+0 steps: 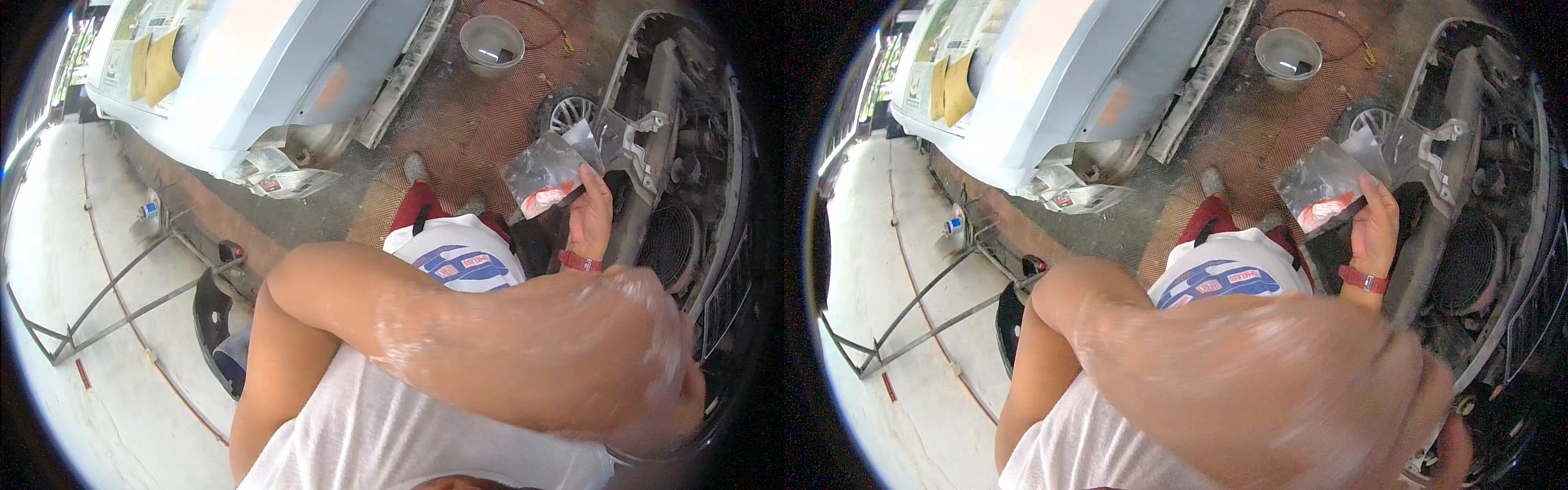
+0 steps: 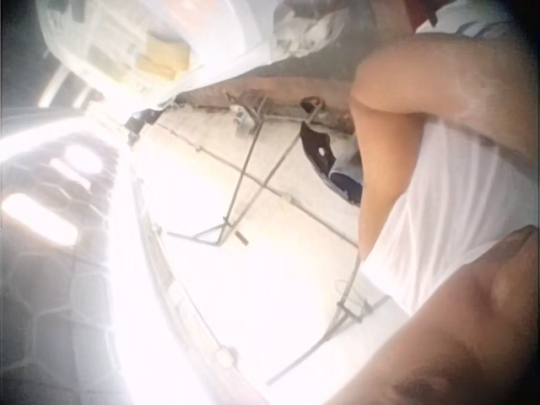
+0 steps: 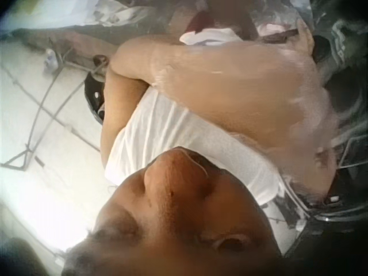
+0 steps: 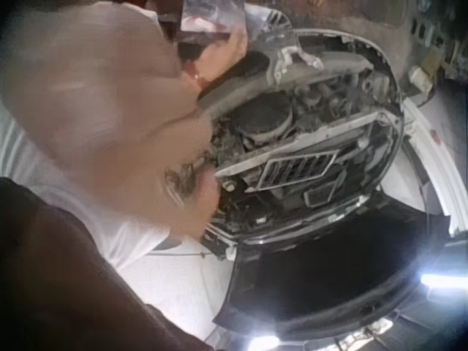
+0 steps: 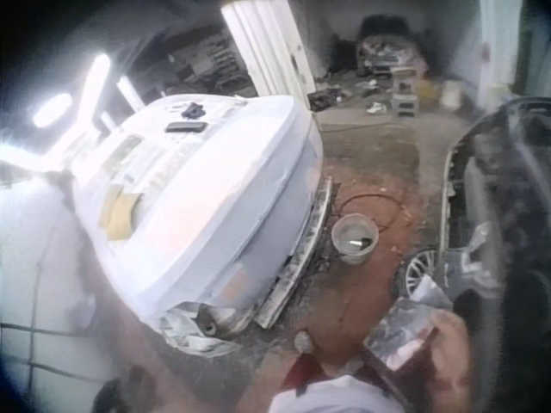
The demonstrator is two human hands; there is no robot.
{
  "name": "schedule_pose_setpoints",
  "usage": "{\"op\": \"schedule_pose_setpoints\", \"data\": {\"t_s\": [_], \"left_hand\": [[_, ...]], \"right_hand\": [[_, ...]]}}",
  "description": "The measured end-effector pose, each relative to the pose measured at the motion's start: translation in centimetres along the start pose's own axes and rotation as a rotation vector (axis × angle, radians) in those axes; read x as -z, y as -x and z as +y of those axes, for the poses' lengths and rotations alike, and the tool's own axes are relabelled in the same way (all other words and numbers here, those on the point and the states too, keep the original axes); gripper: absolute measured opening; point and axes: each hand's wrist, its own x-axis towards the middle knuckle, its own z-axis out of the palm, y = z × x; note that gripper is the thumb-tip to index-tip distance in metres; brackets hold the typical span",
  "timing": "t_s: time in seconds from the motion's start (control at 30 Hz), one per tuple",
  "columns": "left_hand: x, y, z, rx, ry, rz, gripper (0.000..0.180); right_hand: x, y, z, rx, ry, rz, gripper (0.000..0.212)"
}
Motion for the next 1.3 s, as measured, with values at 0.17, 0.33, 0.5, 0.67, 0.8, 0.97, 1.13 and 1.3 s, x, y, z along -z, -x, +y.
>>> {"op": "schedule_pose_setpoints", "data": {"t_s": [0.17, 0.33, 0.5, 0.67, 0.8, 0.97, 1.13, 1.3], "left_hand": [[-0.7, 0.6, -1.6, 0.001, 0.046, -0.054, 0.030], [-3.3, 1.5, -1.9, -0.040, 0.141, -0.107, 0.029], [-5.6, 1.3, -2.6, -0.080, 0.251, -0.184, 0.029], [-6.7, 1.7, -2.6, -0.103, 0.290, -0.240, 0.030], [-7.6, 1.9, -3.6, -0.124, 0.311, -0.282, 0.030], [-7.8, 2.5, -5.9, -0.121, 0.374, -0.362, 0.030], [-5.8, 5.6, -11.5, 0.331, 0.399, -0.523, 0.030], [-5.0, 10.8, -15.0, 0.698, 0.147, -0.414, 0.038]], "right_hand": [[0.1, 0.1, 0.3, -0.071, -0.036, -0.071, 0.024], [0.4, -0.3, 1.4, -0.003, 0.004, -0.047, 0.023], [-0.1, 0.1, 1.5, -0.045, 0.005, -0.041, 0.024], [-0.7, 0.4, 2.2, -0.073, -0.049, -0.053, 0.023], [0.1, -0.2, 2.6, -0.057, -0.016, -0.079, 0.025], [0.9, 0.3, 3.1, -0.048, 0.008, -0.106, 0.029], [2.1, 0.0, 4.6, 0.042, -0.071, -0.169, 0.028], [-1.6, 0.8, 1.8, -0.023, 0.021, -0.024, 0.018]]}}
